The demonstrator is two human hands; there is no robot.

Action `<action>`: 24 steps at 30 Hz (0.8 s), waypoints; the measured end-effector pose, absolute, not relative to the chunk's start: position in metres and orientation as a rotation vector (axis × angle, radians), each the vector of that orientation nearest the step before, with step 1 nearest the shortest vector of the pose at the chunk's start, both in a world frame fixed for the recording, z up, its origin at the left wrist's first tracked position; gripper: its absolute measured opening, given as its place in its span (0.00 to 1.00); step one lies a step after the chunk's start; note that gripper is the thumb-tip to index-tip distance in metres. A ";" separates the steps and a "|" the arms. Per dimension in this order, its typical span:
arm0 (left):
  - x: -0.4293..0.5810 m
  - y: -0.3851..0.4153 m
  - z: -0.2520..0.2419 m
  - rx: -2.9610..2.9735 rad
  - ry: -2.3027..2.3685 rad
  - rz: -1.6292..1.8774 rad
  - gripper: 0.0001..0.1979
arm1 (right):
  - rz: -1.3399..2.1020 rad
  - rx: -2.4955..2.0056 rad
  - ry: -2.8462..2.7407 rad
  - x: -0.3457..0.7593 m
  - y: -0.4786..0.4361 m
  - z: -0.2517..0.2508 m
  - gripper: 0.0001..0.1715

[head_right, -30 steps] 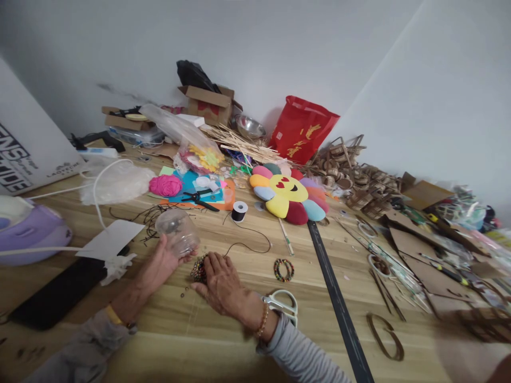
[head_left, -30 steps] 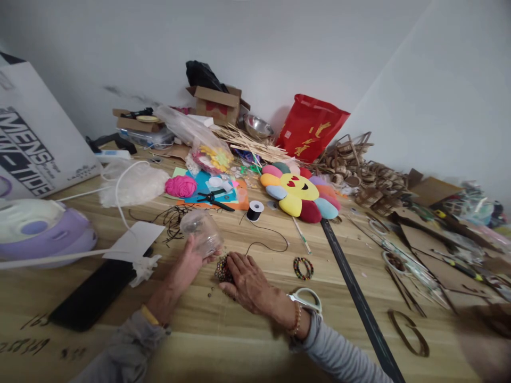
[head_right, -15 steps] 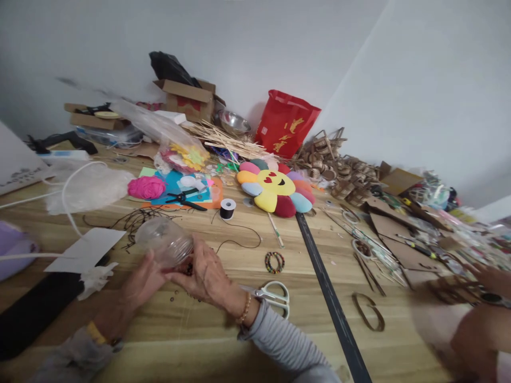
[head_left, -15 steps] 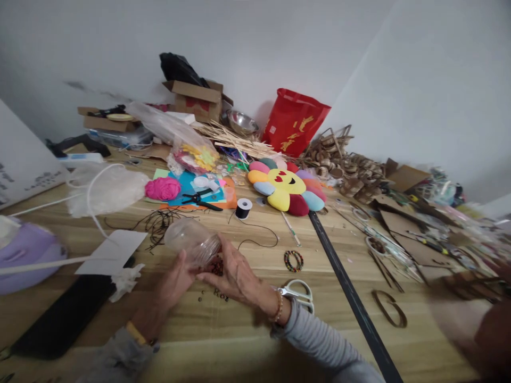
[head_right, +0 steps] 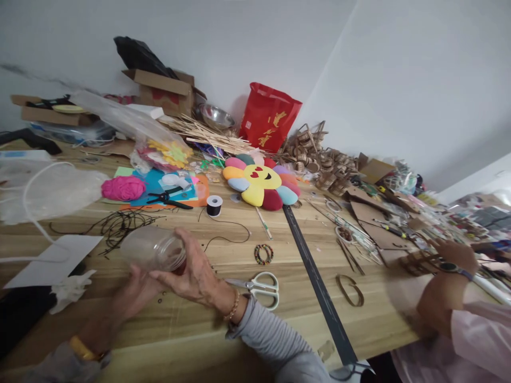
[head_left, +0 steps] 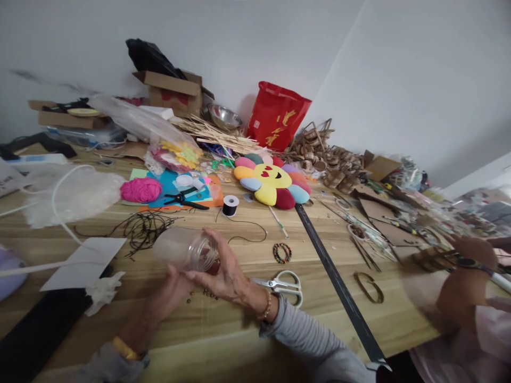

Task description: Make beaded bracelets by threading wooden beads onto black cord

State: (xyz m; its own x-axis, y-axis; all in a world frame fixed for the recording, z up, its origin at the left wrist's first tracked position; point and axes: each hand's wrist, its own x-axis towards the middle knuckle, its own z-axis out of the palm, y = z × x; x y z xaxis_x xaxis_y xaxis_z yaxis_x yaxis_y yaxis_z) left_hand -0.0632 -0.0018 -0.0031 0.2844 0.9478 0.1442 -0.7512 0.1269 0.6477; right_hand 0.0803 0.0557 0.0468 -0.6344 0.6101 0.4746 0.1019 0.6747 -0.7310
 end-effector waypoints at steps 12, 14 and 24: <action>-0.072 -0.002 0.011 1.016 0.901 1.121 0.12 | 0.884 -0.816 -2.011 0.146 0.088 0.065 0.38; -0.072 -0.001 0.012 1.027 0.944 1.138 0.12 | 0.866 -0.900 -1.940 0.165 0.096 0.066 0.38; -0.072 0.002 0.006 0.853 0.978 1.248 0.15 | 0.565 -1.302 -1.774 0.258 0.138 0.065 0.38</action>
State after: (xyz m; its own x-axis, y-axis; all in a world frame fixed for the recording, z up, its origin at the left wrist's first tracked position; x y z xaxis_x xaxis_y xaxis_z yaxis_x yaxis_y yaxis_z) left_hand -0.0720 0.0019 0.0061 0.0480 0.9908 -0.1262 -0.3591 0.1350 0.9235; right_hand 0.2578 0.1379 0.0646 -0.1045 0.9260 0.3627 0.5458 0.3583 -0.7574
